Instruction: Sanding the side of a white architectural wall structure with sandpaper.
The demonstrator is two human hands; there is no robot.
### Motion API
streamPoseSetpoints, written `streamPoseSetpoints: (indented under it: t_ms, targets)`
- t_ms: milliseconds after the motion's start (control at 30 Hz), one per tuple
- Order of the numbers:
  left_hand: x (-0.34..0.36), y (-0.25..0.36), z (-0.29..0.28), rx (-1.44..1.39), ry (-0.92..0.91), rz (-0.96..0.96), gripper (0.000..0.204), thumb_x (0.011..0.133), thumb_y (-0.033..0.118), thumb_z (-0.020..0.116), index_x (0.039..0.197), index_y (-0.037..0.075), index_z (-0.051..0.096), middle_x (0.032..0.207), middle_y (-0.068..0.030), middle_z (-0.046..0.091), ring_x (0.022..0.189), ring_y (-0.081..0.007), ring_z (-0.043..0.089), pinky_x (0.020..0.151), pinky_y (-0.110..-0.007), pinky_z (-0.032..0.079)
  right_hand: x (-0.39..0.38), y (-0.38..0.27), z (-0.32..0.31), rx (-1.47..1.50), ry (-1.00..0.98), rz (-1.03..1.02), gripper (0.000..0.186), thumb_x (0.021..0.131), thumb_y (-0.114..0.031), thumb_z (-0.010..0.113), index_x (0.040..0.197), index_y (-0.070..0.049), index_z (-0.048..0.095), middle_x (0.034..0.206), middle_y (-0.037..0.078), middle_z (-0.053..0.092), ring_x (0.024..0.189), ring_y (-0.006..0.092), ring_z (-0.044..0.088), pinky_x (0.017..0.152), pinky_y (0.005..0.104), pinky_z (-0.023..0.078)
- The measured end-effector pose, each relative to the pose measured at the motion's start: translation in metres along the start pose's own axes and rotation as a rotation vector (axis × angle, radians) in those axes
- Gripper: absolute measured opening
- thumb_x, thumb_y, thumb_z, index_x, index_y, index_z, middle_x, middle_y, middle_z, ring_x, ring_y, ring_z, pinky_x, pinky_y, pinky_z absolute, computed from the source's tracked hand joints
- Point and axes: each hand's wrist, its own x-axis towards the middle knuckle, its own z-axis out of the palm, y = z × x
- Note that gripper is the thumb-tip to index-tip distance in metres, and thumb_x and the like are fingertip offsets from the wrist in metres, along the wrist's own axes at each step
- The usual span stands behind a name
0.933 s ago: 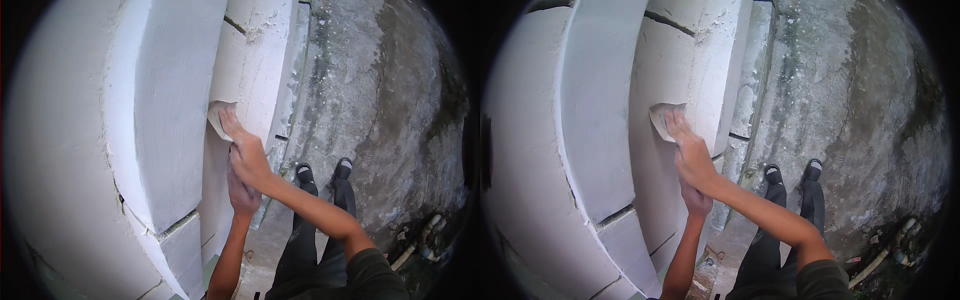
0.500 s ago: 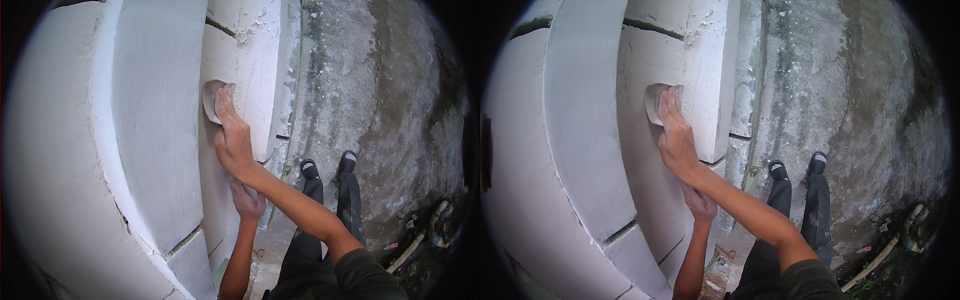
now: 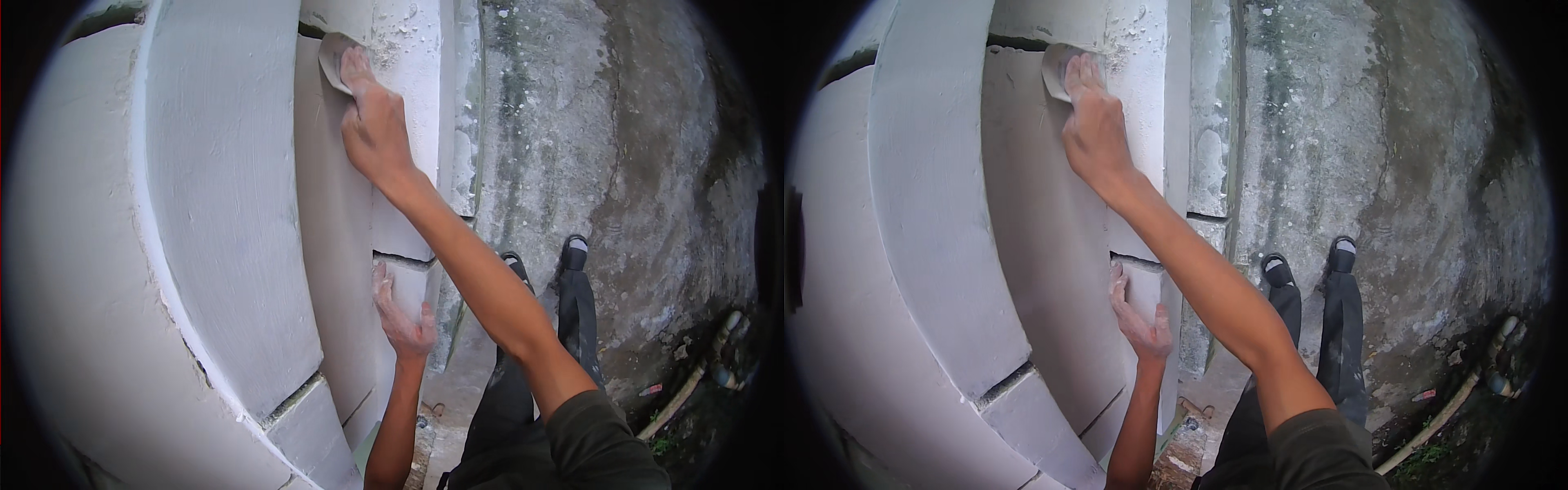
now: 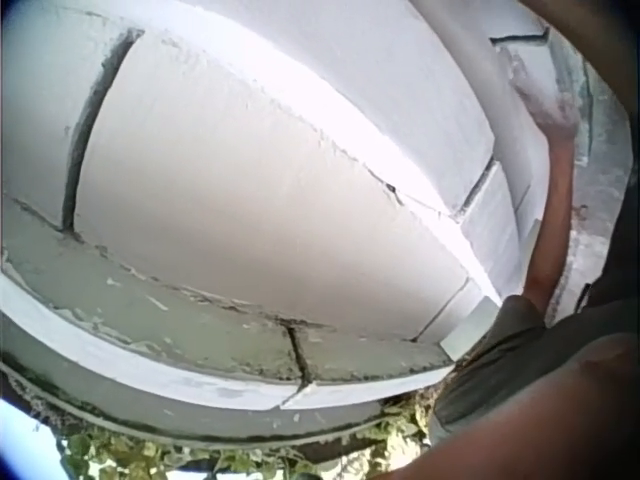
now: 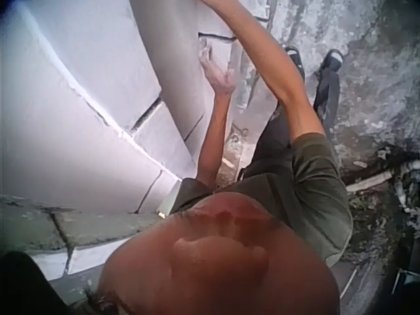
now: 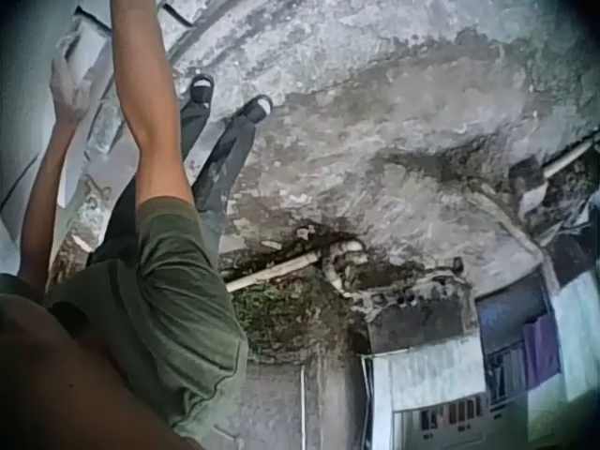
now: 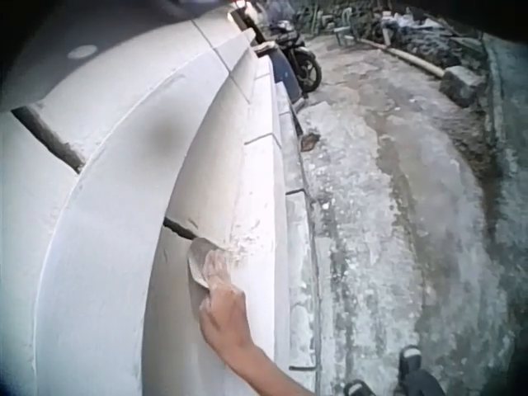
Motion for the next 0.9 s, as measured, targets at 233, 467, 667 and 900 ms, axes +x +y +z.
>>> streamPoseSetpoints:
  t_ms: [233, 467, 667, 900]
  targets:
    - [0.000, 0.001, 0.006, -0.004, 0.000, 0.000, 0.068, 0.093, 0.034, 0.057, 0.142, -0.008, 0.036, 0.147, -0.0310, 0.041, 0.138, -0.0473, 0.040, 0.116, -0.053, 0.029, 0.020, 0.009, 0.000, -0.050, 0.077, -0.092, 0.070, 0.069, 0.014, 0.038, 0.138, 0.016, 0.048, 0.143, 0.040, 0.042, 0.140, 0.0515, 0.036, 0.122, 0.0462, 0.027]
    - [-0.009, -0.011, -0.012, 0.107, -0.023, -0.048, 0.066, 0.095, 0.033, 0.056, 0.142, -0.009, 0.035, 0.147, -0.0350, 0.040, 0.135, -0.0519, 0.042, 0.114, -0.056, 0.031, -0.074, -0.039, 0.027, 0.071, -0.012, -0.024, 0.071, 0.070, 0.013, 0.037, 0.140, 0.008, 0.050, 0.147, 0.032, 0.044, 0.143, 0.0427, 0.037, 0.120, 0.0440, 0.031]
    - [-0.004, -0.005, 0.004, -0.018, 0.010, -0.019, 0.068, 0.098, 0.037, 0.053, 0.142, -0.011, 0.035, 0.148, -0.0361, 0.039, 0.136, -0.0530, 0.040, 0.115, -0.055, 0.030, -0.018, -0.033, 0.017, 0.048, 0.098, -0.140, 0.072, 0.069, 0.013, 0.037, 0.140, 0.006, 0.052, 0.146, 0.034, 0.044, 0.142, 0.0458, 0.036, 0.119, 0.0463, 0.033]
    - [-0.016, -0.008, 0.005, 0.015, 0.055, -0.099, 0.075, 0.096, 0.050, 0.055, 0.142, -0.007, 0.041, 0.140, -0.0311, 0.047, 0.129, -0.0466, 0.047, 0.111, -0.051, 0.033, -0.005, -0.048, 0.026, 0.113, 0.104, -0.189, 0.076, 0.066, 0.016, 0.042, 0.140, 0.005, 0.051, 0.148, 0.033, 0.042, 0.140, 0.0485, 0.036, 0.119, 0.0470, 0.033]
